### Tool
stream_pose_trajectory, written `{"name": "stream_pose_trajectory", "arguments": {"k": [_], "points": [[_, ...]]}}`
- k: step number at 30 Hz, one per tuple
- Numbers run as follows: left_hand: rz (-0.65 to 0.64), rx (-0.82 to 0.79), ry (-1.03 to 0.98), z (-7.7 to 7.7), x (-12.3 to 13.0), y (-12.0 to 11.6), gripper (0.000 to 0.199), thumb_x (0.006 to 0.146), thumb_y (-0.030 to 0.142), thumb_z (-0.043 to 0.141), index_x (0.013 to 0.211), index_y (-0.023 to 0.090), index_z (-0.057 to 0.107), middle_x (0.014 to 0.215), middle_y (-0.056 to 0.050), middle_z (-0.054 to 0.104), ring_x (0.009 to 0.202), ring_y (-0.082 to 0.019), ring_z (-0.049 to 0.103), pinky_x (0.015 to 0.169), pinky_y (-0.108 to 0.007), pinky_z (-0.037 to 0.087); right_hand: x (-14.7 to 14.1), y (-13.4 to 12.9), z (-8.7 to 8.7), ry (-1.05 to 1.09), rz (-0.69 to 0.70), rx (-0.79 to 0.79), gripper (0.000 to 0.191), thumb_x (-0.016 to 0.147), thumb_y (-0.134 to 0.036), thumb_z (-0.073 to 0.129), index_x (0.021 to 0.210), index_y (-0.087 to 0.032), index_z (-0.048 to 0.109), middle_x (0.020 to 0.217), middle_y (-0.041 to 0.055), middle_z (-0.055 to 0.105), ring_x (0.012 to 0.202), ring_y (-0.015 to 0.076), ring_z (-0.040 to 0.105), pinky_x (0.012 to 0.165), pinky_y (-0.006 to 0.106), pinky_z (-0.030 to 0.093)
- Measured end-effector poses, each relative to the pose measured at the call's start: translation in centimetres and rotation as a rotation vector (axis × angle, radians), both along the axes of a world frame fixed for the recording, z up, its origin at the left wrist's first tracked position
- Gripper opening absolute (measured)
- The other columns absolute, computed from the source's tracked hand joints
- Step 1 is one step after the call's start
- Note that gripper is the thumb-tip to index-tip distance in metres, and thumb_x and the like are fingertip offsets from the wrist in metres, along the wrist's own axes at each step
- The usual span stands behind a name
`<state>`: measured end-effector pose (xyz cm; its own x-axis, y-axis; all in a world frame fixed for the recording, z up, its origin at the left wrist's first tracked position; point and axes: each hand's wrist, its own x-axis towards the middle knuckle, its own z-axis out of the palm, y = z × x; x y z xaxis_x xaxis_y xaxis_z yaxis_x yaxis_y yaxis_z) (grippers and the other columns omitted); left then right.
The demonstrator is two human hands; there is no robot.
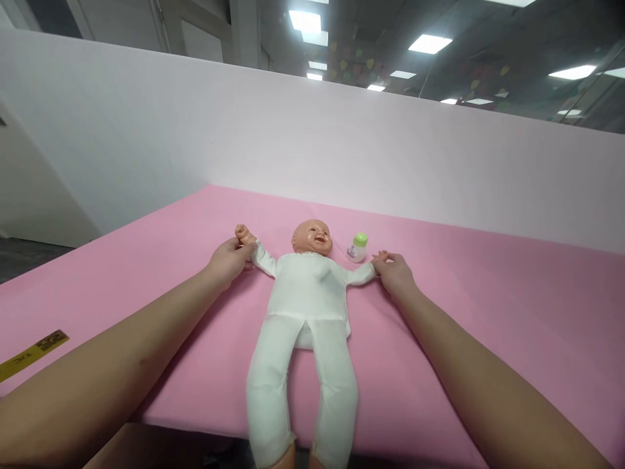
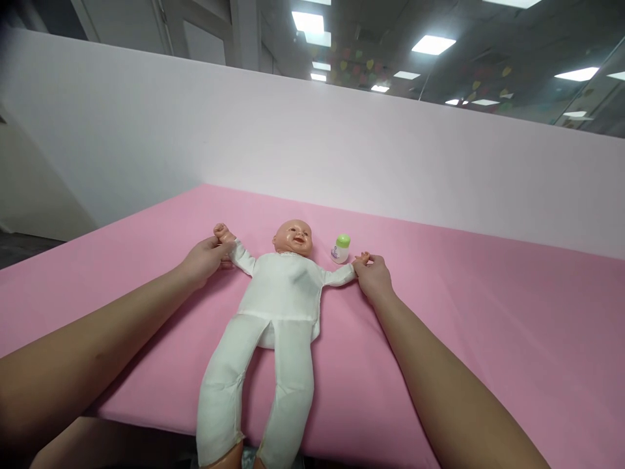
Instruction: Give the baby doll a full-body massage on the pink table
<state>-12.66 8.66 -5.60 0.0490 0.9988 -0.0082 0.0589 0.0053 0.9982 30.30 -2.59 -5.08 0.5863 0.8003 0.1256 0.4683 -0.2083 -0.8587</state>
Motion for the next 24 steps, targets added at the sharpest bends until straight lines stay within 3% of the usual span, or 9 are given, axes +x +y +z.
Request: {"name": "stream_pose_trajectory", "arguments": {"k": [3,5,7,12,15,19,24], "points": [[-0.005,0.144,0.124,0.6,0.2,-1.0,0.046,0.08,0.053,0.081,0.11,0.019,0.07,0.108,-0.011,0.076,0.093,-0.028,0.073,0.079,-0.038,0.059,-1.6,-0.8,0.6,-0.023,0.038,0.265,0.062,0.091,-0.051,0.069,0.143,-0.024,0.047,0.134,0.0136,0.071,0.107,0.0279,0.075,0.086,0.042,0.065],[-0.037,0.268,0.239,1.5,0.6,-2.3,0.041,0.083,0.052,0.079,0.11,0.022,0.072,0.107,-0.009,0.077,0.096,-0.028,0.072,0.082,-0.037,0.057,-3.2,-1.8,1.3,-0.108,0.112,0.427,0.061,0.091,-0.048,0.071,0.143,-0.027,0.048,0.141,0.0118,0.067,0.111,0.0287,0.073,0.085,0.043,0.066],[-0.096,0.393,0.348,2.6,1.2,-3.9,0.034,0.089,0.05,0.073,0.113,0.025,0.073,0.113,-0.007,0.076,0.102,-0.027,0.071,0.087,-0.038,0.055,-5.2,-3.2,2.1,-0.196,0.232,0.493,0.057,0.092,-0.043,0.072,0.142,-0.029,0.05,0.145,0.0106,0.064,0.112,0.0291,0.072,0.08,0.042,0.066],[-0.351,0.726,0.676,4.1,2.4,-6.8,0.039,0.097,0.048,0.064,0.132,0.032,0.072,0.13,-0.005,0.072,0.117,-0.029,0.066,0.098,-0.042,0.053,-9.6,-6.4,4.1,-0.527,0.702,0.39,0.042,0.095,-0.021,0.067,0.135,-0.031,0.061,0.126,0.0046,0.074,0.105,0.0259,0.072,0.091,0.043,0.061],[-0.457,0.898,0.887,4.1,2.7,-7.5,0.042,0.101,0.043,0.058,0.141,0.033,0.068,0.136,-0.007,0.069,0.124,-0.031,0.062,0.105,-0.045,0.05,-10.6,-7.1,5.0,-0.696,0.887,0.354,0.031,0.096,-0.015,0.065,0.123,-0.03,0.07,0.115,0.0032,0.077,0.103,0.0238,0.071,0.089,0.039,0.058],[-0.493,0.971,1.107,4.7,3.0,-8.4,0.039,0.107,0.035,0.047,0.141,0.035,0.067,0.138,-0.007,0.067,0.126,-0.031,0.061,0.104,-0.046,0.049,-10.7,-7.1,5.4,-0.819,0.979,0.378,0.026,0.097,-0.01,0.062,0.108,-0.028,0.077,0.113,0.0039,0.076,0.102,0.0228,0.068,0.088,0.037,0.055],[-0.51,1.008,1.175,5.1,3.4,-9.0,0.038,0.105,0.029,0.052,0.139,0.035,0.067,0.136,-0.009,0.067,0.122,-0.031,0.062,0.103,-0.046,0.05,-10.8,-7.0,5.0,-0.831,0.98,0.37,0.028,0.095,-0.007,0.062,0.105,-0.027,0.078,0.11,0.0048,0.076,0.1,0.024,0.067,0.088,0.04,0.053]]}}
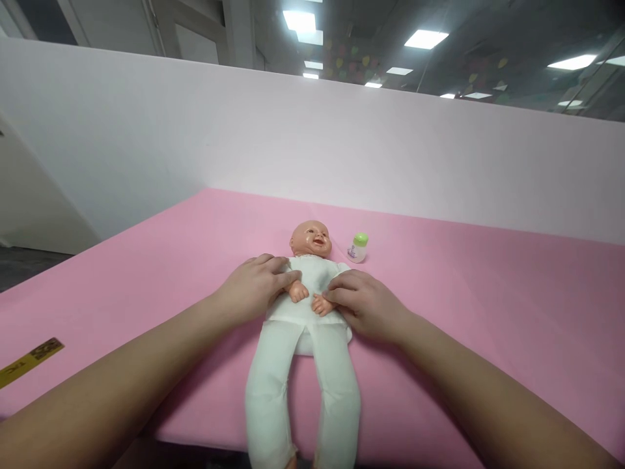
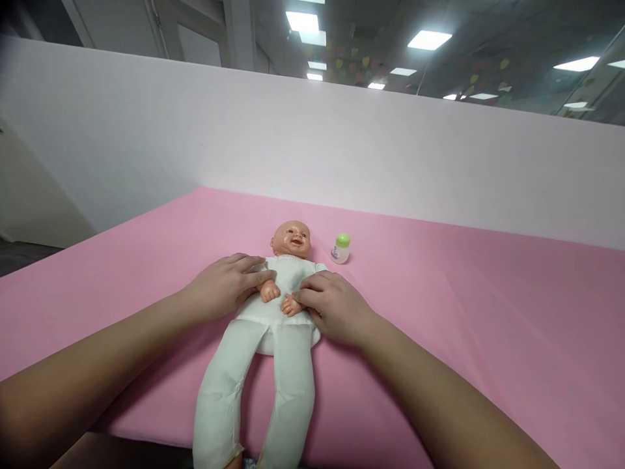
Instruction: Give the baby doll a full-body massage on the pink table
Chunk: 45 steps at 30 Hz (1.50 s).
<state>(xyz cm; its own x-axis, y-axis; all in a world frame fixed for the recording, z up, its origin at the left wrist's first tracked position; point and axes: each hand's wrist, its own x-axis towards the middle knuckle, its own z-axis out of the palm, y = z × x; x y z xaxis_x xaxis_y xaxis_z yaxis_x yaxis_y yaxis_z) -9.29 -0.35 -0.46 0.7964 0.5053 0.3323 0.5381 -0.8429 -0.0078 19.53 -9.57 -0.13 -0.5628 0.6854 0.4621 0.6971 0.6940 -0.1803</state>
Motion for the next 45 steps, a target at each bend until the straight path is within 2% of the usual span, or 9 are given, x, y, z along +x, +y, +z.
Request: {"name": "stream_pose_trajectory", "arguments": {"k": [6,13,17,23,28,34,37,39,45], "points": [[0.077,-0.146,-0.294,-1.6,-0.5,1.9,0.043,0.101,0.039,0.057,0.143,0.034,0.066,0.138,-0.008,0.067,0.124,-0.032,0.063,0.103,-0.044,0.051,2.0,1.5,-1.5,0.477,-0.231,-0.215,0.029,0.088,-0.022,0.077,0.116,-0.029,0.074,0.11,0.003,0.077,0.098,0.0235,0.071,0.086,0.039,0.057],[0.447,-0.629,-0.835,-3.2,-3.3,6.8,0.033,0.09,0.049,0.071,0.112,0.024,0.075,0.108,-0.007,0.077,0.093,-0.028,0.073,0.077,-0.035,0.056,6.3,4.2,-1.8,1.052,-0.508,-0.182,0.045,0.08,-0.043,0.087,0.118,-0.024,0.07,0.117,0.008,0.076,0.107,0.0275,0.072,0.092,0.044,0.061],[0.532,-0.948,-1.116,-5.2,-4.7,9.9,0.043,0.076,0.046,0.084,0.106,0.018,0.073,0.105,-0.014,0.076,0.087,-0.029,0.074,0.073,-0.039,0.061,8.5,5.5,-2.5,1.242,-0.571,-0.264,0.044,0.081,-0.042,0.086,0.116,-0.024,0.067,0.126,0.0084,0.075,0.11,0.0268,0.073,0.095,0.043,0.061],[0.574,-1.078,-1.185,-6.4,-5.1,11.4,0.047,0.071,0.04,0.088,0.108,0.016,0.072,0.102,-0.016,0.076,0.092,-0.032,0.075,0.074,-0.043,0.064,11.2,6.9,-4.3,1.026,-0.885,-0.488,0.047,0.072,-0.034,0.085,0.115,-0.025,0.067,0.126,0.0092,0.076,0.098,0.0267,0.075,0.078,0.037,0.061],[0.554,-1.075,-1.175,-6.0,-4.8,10.8,0.045,0.073,0.042,0.087,0.107,0.016,0.072,0.102,-0.015,0.076,0.09,-0.031,0.075,0.074,-0.041,0.064,12.3,7.1,-4.9,0.763,-0.97,-0.496,0.042,0.073,-0.042,0.084,0.109,-0.024,0.07,0.122,0.01,0.077,0.105,0.0309,0.073,0.081,0.039,0.058],[0.459,-0.823,-1.06,-3.9,-4.1,8.1,0.038,0.078,0.047,0.084,0.101,0.019,0.073,0.1,-0.011,0.076,0.084,-0.027,0.073,0.073,-0.035,0.058,10.8,6.3,-4.1,0.908,-0.827,-0.257,0.062,0.08,-0.045,0.08,0.135,-0.024,0.058,0.114,0.009,0.078,0.094,0.0266,0.074,0.084,0.044,0.062],[0.399,-0.652,-0.934,-2.4,-2.9,5.6,0.033,0.08,0.048,0.082,0.1,0.022,0.075,0.1,-0.008,0.077,0.09,-0.027,0.071,0.075,-0.033,0.054,8.3,4.9,-2.7,0.89,-0.679,-0.072,0.065,0.084,-0.046,0.08,0.141,-0.026,0.055,0.123,0.0096,0.074,0.106,0.0266,0.072,0.089,0.043,0.062],[0.363,-0.62,-0.859,-1.6,-2.0,3.9,0.034,0.085,0.052,0.077,0.104,0.024,0.076,0.102,-0.007,0.078,0.088,-0.026,0.071,0.074,-0.033,0.053,6.2,3.6,-1.7,0.856,-0.536,-0.059,0.055,0.088,-0.044,0.077,0.137,-0.028,0.057,0.135,0.0099,0.07,0.113,0.0266,0.07,0.085,0.041,0.063],[0.095,-0.314,-0.438,-0.9,-0.6,1.6,0.036,0.089,0.049,0.071,0.117,0.028,0.077,0.114,-0.007,0.074,0.099,-0.027,0.068,0.081,-0.038,0.055,1.2,0.2,0.4,0.35,-0.205,-0.085,0.03,0.092,-0.026,0.073,0.121,-0.029,0.07,0.114,0.0051,0.077,0.098,0.0248,0.071,0.088,0.042,0.058]]}}
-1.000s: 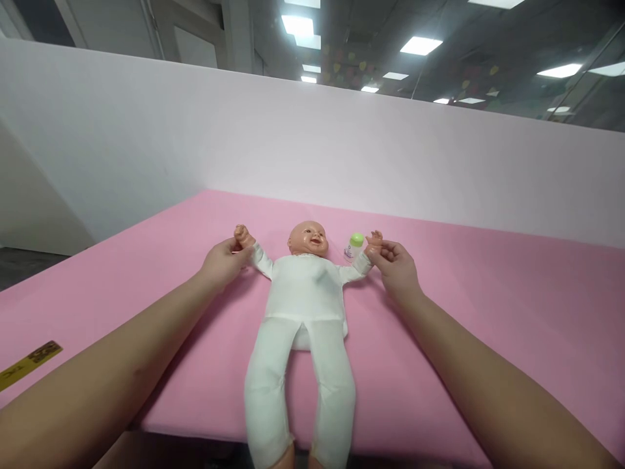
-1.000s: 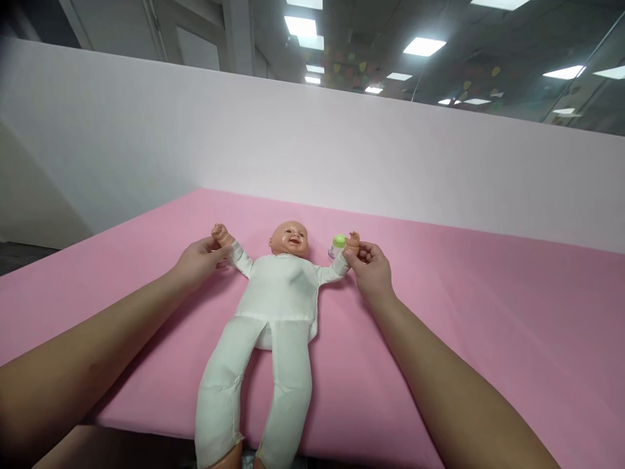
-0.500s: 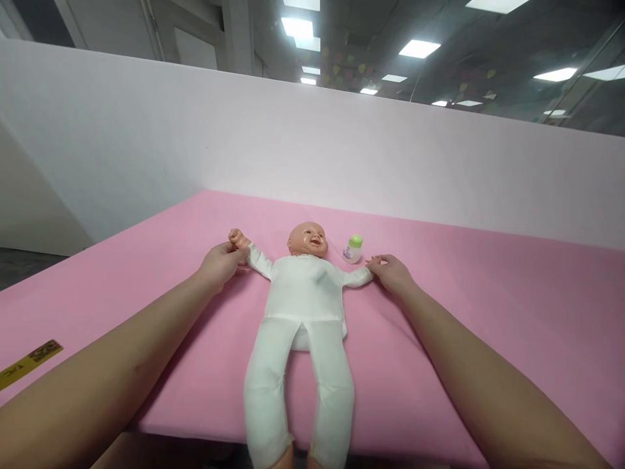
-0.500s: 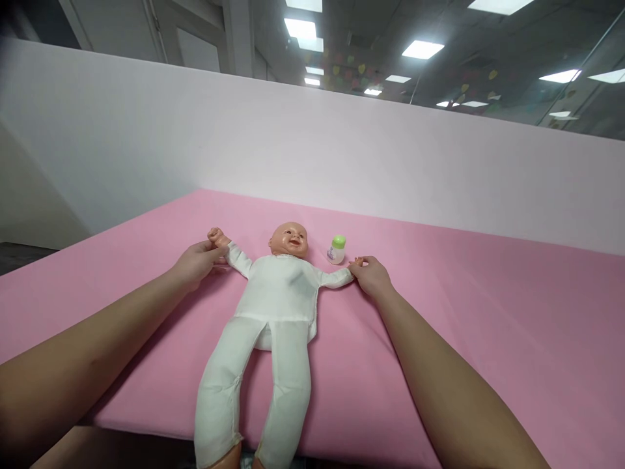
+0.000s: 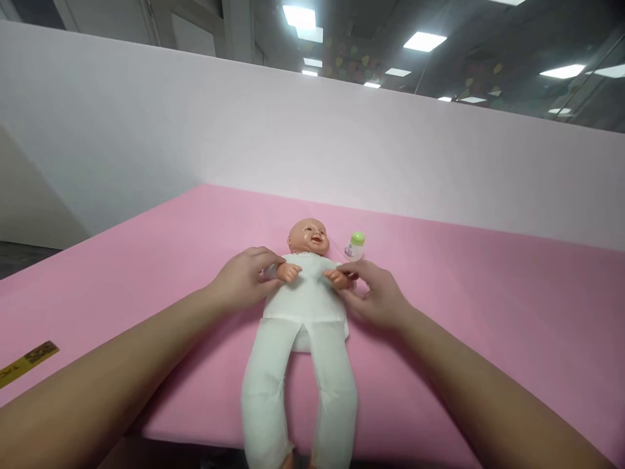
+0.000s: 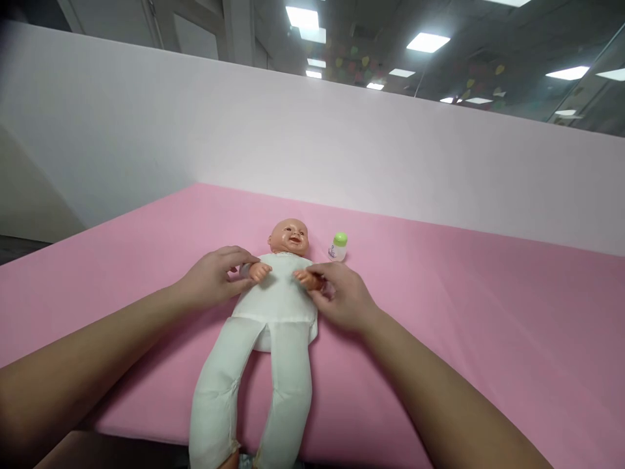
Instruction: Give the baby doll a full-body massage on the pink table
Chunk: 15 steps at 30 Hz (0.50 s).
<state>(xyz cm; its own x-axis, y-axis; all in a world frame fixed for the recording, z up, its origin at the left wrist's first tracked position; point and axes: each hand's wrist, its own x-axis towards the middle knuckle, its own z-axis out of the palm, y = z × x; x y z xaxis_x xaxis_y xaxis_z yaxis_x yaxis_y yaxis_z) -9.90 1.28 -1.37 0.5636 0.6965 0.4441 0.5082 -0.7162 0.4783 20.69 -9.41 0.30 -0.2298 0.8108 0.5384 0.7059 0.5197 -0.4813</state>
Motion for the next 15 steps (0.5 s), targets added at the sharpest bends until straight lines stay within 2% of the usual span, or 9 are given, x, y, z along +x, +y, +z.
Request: {"name": "stream_pose_trajectory", "arguments": {"k": [4,7,11,13,15], "points": [[-0.117,0.124,0.168,0.25,-0.26,-0.16,0.025,0.093,0.035,0.066,0.113,0.029,0.079,0.116,-0.007,0.072,0.106,-0.027,0.066,0.087,-0.039,0.055,-1.14,-0.43,0.69,-0.227,0.227,-0.069,0.018,0.095,-0.016,0.067,0.106,-0.027,0.075,0.096,0.0021,0.077,0.09,0.0214,0.069,0.089,0.039,0.054],[-0.143,0.155,0.226,0.43,-0.3,-0.45,0.022,0.094,0.031,0.064,0.109,0.03,0.08,0.118,-0.007,0.072,0.106,-0.027,0.066,0.087,-0.039,0.055,-1.26,-0.28,0.88,-0.262,0.305,-0.07,0.021,0.097,-0.013,0.066,0.107,-0.028,0.076,0.098,0.0015,0.078,0.095,0.021,0.07,0.093,0.039,0.053],[-0.134,0.141,0.211,0.32,-0.1,-0.59,0.024,0.093,0.031,0.065,0.111,0.03,0.08,0.117,-0.007,0.072,0.108,-0.028,0.066,0.089,-0.041,0.054,-1.26,-0.32,0.86,-0.255,0.279,-0.075,0.024,0.095,-0.01,0.066,0.108,-0.027,0.076,0.099,0.0019,0.078,0.094,0.0213,0.069,0.092,0.039,0.053],[-0.105,0.054,0.122,0.03,0.04,-0.38,0.025,0.09,0.037,0.069,0.112,0.03,0.08,0.115,-0.007,0.073,0.104,-0.028,0.067,0.086,-0.04,0.055,-1.18,-0.4,0.83,-0.235,0.215,-0.109,0.019,0.094,-0.013,0.066,0.103,-0.027,0.076,0.092,0.0019,0.077,0.088,0.0214,0.068,0.083,0.038,0.054],[-0.05,-0.097,-0.014,-0.36,0.15,0.01,0.032,0.086,0.046,0.074,0.113,0.03,0.079,0.113,-0.006,0.074,0.096,-0.026,0.069,0.081,-0.038,0.056,-0.87,-0.33,0.69,-0.18,0.135,-0.158,0.018,0.092,-0.017,0.069,0.105,-0.027,0.076,0.093,0.0023,0.077,0.084,0.0214,0.068,0.074,0.035,0.054]]}}
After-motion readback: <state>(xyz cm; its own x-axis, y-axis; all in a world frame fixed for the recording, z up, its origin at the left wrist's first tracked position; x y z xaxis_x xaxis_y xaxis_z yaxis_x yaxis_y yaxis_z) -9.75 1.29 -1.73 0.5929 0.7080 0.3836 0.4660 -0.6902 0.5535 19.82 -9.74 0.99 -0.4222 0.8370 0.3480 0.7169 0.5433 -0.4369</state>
